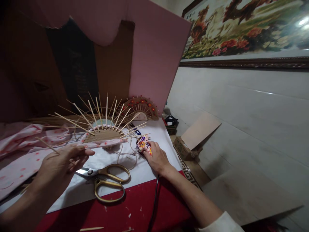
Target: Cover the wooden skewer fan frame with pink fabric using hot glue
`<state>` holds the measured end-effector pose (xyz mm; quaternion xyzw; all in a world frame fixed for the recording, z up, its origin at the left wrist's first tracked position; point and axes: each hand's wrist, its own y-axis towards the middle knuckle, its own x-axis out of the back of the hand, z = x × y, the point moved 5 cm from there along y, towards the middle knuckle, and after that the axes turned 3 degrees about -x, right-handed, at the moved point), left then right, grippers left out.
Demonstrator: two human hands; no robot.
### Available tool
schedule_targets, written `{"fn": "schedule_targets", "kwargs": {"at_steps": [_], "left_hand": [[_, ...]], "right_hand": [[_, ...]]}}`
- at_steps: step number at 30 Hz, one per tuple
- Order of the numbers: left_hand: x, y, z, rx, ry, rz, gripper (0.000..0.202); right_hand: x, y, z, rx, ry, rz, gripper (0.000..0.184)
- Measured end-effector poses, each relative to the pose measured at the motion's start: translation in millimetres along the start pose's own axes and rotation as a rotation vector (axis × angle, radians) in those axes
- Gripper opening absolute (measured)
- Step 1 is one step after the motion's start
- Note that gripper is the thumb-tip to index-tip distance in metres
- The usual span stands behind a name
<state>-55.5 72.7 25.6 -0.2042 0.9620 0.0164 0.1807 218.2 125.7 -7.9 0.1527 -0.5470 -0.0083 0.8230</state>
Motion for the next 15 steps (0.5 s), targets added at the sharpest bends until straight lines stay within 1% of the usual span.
{"fn": "schedule_targets", "kwargs": {"at_steps": [3, 7, 8, 10, 12, 13, 14, 15], "left_hand": [[-0.5, -1, 0, 0.009, 0.008, 0.001, 0.01], [-1.0, -3, 2, 0.015, 0.014, 0.037, 0.012], [-0.8, -4, 3, 0.023, 0.01, 0.035, 0.012], [-1.2, -7, 4, 0.044, 0.0, 0.037, 0.012], [-3.9, -10, 4, 0.064, -0.017, 0.065, 0.011], [-5.8, -11, 3, 0.071, -0.03, 0.084, 0.01], [-7.8, -13, 3, 0.074, -0.045, 0.103, 0.009], [-9.8, -14, 2, 0.074, -0.062, 0.122, 0.009]], "right_hand": [[1, -9, 0, 0.003, 0.009, 0.027, 0.033], [1, -23, -2, -0.029, -0.067, 0.051, 0.041], [3, -25, -1, -0.022, -0.081, 0.042, 0.044], [12, -28, 7, 0.025, -0.051, -0.025, 0.048], [23, -30, 20, 0.085, 0.094, -0.103, 0.044], [27, -31, 29, 0.11, 0.223, -0.109, 0.039], [28, -30, 38, 0.111, 0.384, -0.066, 0.034], [25, -29, 46, 0.078, 0.563, 0.015, 0.03]]}}
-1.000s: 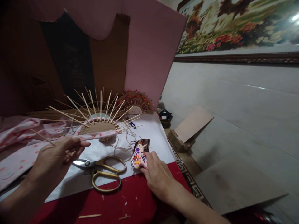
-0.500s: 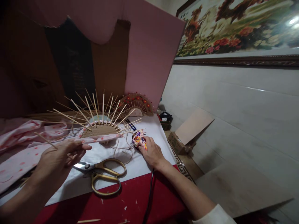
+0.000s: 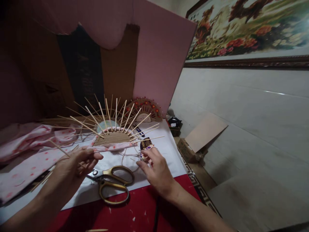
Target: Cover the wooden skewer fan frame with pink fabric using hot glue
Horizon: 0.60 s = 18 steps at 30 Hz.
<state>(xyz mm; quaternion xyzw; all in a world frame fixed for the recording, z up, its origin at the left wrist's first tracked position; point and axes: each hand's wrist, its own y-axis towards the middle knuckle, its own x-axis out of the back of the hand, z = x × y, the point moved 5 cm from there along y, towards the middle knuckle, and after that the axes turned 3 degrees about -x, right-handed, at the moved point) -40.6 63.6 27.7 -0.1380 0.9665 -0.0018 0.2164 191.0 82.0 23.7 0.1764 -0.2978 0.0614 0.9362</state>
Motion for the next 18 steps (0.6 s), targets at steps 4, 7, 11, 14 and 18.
{"fn": "schedule_targets", "kwargs": {"at_steps": [4, 7, 11, 14, 18], "left_hand": [[-6.4, -4, 0, -0.01, -0.042, 0.05, 0.01], [-9.9, -7, 2, 0.005, -0.042, 0.085, 0.012], [-11.3, -8, 7, 0.06, -0.044, 0.11, 0.014], [-6.7, -4, 9, 0.118, -0.026, 0.065, 0.018], [9.6, 4, 7, 0.129, 0.014, -0.193, 0.022]], "right_hand": [[-43, 10, 25, -0.213, 0.77, 0.263, 0.04], [-66, 21, 42, -0.243, 1.111, 0.277, 0.041], [-77, 31, 45, -0.347, 1.268, 0.162, 0.035], [-72, 35, 40, -0.335, 1.285, 0.09, 0.031], [-68, 37, 27, -0.365, 1.292, 0.081, 0.028]]}}
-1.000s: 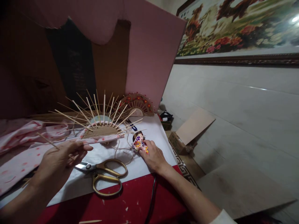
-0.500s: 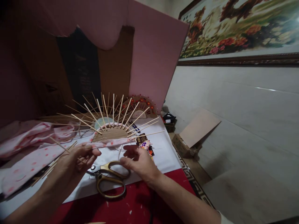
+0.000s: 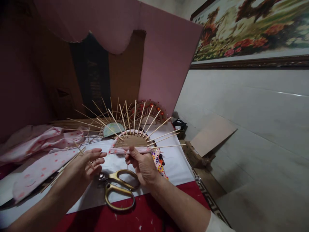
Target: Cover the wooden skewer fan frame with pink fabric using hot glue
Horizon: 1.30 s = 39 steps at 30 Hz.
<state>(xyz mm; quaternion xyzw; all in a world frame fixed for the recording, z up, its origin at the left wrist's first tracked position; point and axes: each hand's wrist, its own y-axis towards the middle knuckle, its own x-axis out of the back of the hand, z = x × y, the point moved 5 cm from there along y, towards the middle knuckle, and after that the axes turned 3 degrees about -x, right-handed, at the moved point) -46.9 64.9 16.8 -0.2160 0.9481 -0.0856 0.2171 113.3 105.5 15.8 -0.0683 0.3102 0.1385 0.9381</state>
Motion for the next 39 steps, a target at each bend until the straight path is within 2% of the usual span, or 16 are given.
{"fn": "schedule_targets", "kwargs": {"at_steps": [3, 7, 10, 12, 15, 19, 25, 30, 39], "left_hand": [[4.1, 3, -2, -0.012, 0.015, -0.078, 0.009], [1.2, 4, -2, -0.071, 0.066, 0.037, 0.025], [4.0, 4, -6, -0.194, 0.152, 0.04, 0.032], [3.1, 3, -9, -0.23, 0.125, 0.071, 0.034], [-0.8, 2, -10, -0.21, 0.012, 0.134, 0.033], [-4.8, 5, -11, -0.182, -0.002, 0.183, 0.025], [0.8, 13, -8, -0.199, 0.029, 0.125, 0.026], [3.1, 13, -3, -0.147, -0.016, 0.08, 0.029], [-3.5, 9, 6, -0.073, -0.135, 0.136, 0.03]], "right_hand": [[8, 3, -2, -0.035, 0.017, 0.013, 0.032], [15, 7, -5, -0.041, 0.008, 0.037, 0.038], [19, 8, -6, -0.034, -0.01, 0.032, 0.04], [19, 8, -7, -0.039, -0.016, 0.037, 0.041], [19, 6, -9, -0.048, -0.015, 0.05, 0.042], [20, 4, -15, -0.095, -0.016, 0.053, 0.042], [18, 3, -19, -0.138, 0.018, 0.078, 0.038], [16, 0, -22, -0.168, 0.05, 0.121, 0.038], [12, -5, -23, -0.169, 0.017, 0.109, 0.04]]}}
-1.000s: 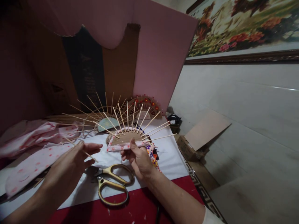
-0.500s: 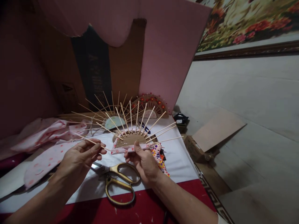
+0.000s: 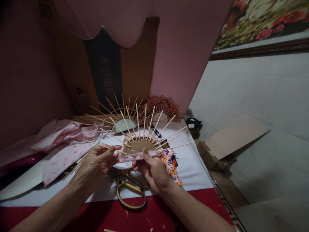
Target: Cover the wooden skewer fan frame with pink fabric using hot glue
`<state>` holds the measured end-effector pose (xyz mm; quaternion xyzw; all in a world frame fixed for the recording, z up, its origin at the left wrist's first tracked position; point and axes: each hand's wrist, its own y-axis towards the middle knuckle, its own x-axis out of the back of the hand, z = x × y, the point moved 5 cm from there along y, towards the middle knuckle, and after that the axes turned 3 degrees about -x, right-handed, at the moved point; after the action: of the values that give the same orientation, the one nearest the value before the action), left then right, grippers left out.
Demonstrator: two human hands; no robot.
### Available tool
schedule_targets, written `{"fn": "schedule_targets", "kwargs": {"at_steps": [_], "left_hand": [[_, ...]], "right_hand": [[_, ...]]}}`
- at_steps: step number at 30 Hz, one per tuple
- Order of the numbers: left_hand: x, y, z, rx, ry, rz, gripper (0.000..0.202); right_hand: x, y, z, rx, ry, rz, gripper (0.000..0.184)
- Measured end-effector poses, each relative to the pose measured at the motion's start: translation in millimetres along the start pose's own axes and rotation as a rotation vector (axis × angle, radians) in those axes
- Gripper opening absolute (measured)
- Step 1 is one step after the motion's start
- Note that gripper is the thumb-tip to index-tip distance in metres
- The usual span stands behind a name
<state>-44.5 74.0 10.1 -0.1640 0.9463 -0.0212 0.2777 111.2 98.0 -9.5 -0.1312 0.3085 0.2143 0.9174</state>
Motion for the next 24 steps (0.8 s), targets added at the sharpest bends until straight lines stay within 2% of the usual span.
{"fn": "schedule_targets", "kwargs": {"at_steps": [5, 16, 24], "left_hand": [[6.3, 0.9, 7.6, 0.077, -0.041, -0.036, 0.031], [8.9, 1.7, 10.3, 0.065, -0.022, -0.033, 0.031], [4.6, -3.0, 5.1, 0.074, -0.031, -0.03, 0.036]], "right_hand": [[-0.3, 0.2, -3.1, -0.004, -0.015, 0.008, 0.04], [-0.1, -1.5, -6.0, 0.001, -0.017, -0.005, 0.037], [-1.2, -2.2, -9.6, -0.039, -0.014, 0.016, 0.038]]}}
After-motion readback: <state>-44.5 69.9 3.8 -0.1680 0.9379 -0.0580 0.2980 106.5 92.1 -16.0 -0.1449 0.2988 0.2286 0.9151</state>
